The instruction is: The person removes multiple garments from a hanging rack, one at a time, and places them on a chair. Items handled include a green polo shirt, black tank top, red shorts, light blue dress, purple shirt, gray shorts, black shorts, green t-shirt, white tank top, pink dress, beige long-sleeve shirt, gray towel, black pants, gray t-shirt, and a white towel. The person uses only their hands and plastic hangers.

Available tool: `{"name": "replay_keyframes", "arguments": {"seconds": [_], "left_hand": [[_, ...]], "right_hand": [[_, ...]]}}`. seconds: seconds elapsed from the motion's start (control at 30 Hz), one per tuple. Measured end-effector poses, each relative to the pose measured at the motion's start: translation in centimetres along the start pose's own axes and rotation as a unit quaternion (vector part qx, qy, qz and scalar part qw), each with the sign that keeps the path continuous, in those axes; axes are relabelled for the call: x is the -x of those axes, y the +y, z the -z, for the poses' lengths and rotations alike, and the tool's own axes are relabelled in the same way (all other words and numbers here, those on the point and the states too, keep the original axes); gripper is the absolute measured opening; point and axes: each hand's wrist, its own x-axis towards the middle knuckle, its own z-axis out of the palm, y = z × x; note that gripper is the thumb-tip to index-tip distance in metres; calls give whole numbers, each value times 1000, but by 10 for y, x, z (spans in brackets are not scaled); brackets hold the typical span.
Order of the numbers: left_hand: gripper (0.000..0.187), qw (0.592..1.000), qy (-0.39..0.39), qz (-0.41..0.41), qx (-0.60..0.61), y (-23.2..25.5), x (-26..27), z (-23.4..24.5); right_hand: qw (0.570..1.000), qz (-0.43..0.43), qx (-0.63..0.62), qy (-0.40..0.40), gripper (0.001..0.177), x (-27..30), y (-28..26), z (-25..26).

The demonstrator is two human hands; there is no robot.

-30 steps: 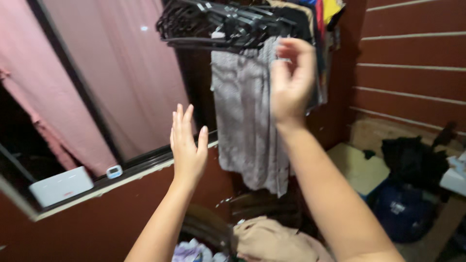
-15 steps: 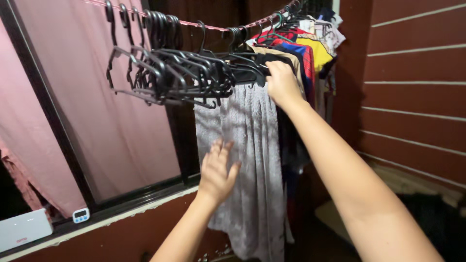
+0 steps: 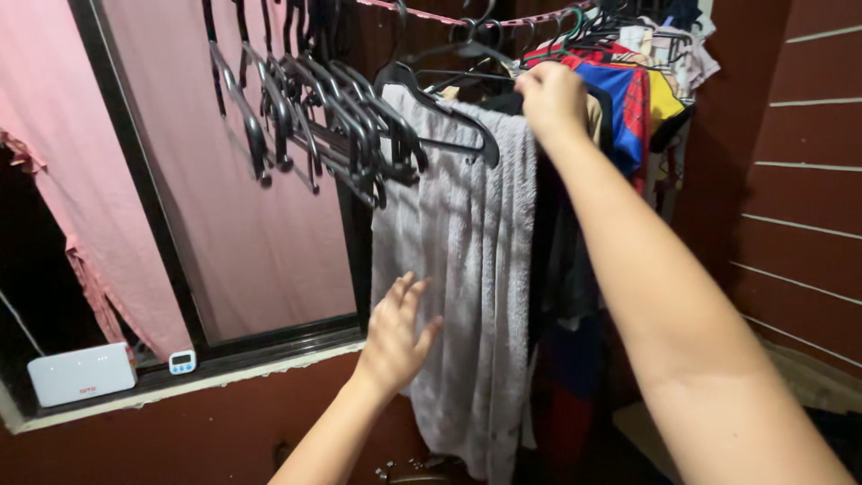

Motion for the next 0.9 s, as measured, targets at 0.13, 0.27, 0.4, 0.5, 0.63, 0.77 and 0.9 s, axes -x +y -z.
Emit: {"name": "replay_keyframes", "arguments": {"seconds": [0.13, 0.27, 0.4, 0.5, 0.63, 0.77, 0.9], "left_hand": [[61, 999, -21, 41, 11, -4, 15, 3], [62, 992, -52, 108, 40, -10, 39, -5], [65, 986, -19, 125, 110, -33, 56, -23], [65, 948, -3, 238, 211, -47, 62, -50], [63, 936, 47, 220, 270, -40, 67, -87], [56, 912, 17, 270, 307, -4, 79, -102], [49, 775, -110, 452, 428, 43, 94, -86]], "right_hand": [[1000, 19, -16, -10, 17, 22, 13, 28], [993, 86, -75, -24, 14, 88, 34, 66], [964, -155, -190, -100, 15, 170, 31, 115], [938, -220, -239, -115, 15, 218, 20, 160], [915, -288, -241, -149, 15, 275, -2, 217], [916, -317, -199, -143, 16, 315, -29, 250], [960, -249, -63, -113, 16, 359, -63, 268]]}}
